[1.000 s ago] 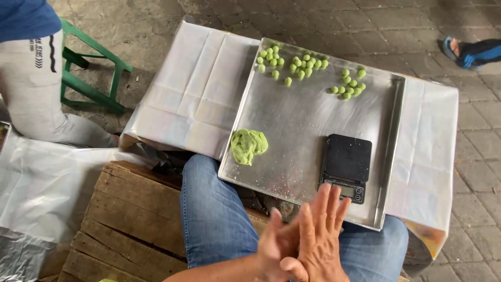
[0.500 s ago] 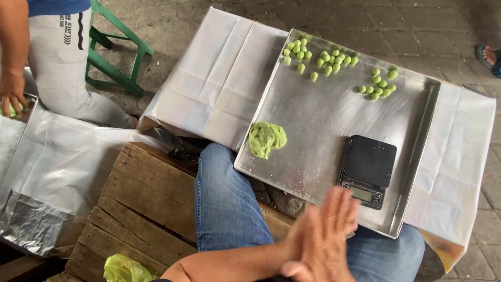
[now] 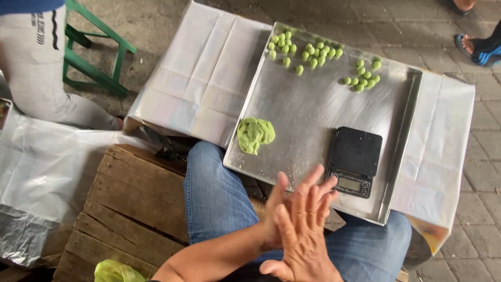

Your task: Weighing small portions of green dough on a digital scale and rolling them into small balls.

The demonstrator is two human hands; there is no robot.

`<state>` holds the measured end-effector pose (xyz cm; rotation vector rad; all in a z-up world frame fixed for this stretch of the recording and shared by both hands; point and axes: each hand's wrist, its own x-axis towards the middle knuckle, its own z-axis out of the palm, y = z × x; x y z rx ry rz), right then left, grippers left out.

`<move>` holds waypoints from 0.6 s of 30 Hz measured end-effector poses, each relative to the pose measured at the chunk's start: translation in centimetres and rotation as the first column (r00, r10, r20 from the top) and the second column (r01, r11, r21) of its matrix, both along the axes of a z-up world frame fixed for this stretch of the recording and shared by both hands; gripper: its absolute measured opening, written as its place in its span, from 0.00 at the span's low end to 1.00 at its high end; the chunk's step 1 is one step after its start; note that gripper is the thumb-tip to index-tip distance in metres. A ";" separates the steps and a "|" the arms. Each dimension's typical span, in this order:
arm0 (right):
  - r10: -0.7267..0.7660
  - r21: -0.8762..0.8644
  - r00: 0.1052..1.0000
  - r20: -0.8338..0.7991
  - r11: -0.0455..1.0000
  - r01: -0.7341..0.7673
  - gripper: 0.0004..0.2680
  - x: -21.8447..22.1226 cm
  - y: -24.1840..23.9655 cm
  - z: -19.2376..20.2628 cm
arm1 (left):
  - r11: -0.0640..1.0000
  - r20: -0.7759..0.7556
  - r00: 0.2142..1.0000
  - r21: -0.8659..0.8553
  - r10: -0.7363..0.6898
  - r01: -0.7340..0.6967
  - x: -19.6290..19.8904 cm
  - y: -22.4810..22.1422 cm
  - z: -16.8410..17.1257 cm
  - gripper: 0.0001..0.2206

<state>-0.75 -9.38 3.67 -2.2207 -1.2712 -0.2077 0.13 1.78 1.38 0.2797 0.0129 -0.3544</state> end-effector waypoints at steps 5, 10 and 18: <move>-0.112 0.002 0.992 -0.054 0.994 0.112 0.36 0.6 -1.1 0.0 | 0.978 -0.051 0.999 -0.206 0.005 -0.016 -1.8 -1.6 1.0 0.41; 0.044 -0.012 0.998 -0.035 0.999 -0.045 0.35 0.4 0.0 0.1 | 0.988 0.097 0.992 -0.121 -0.081 0.092 -0.3 -1.0 -3.3 0.43; 0.015 0.003 0.999 -0.034 1.000 -0.015 0.35 -0.1 0.7 -1.0 | 0.977 0.042 0.981 0.105 -0.190 0.184 -0.1 -1.1 -3.1 0.48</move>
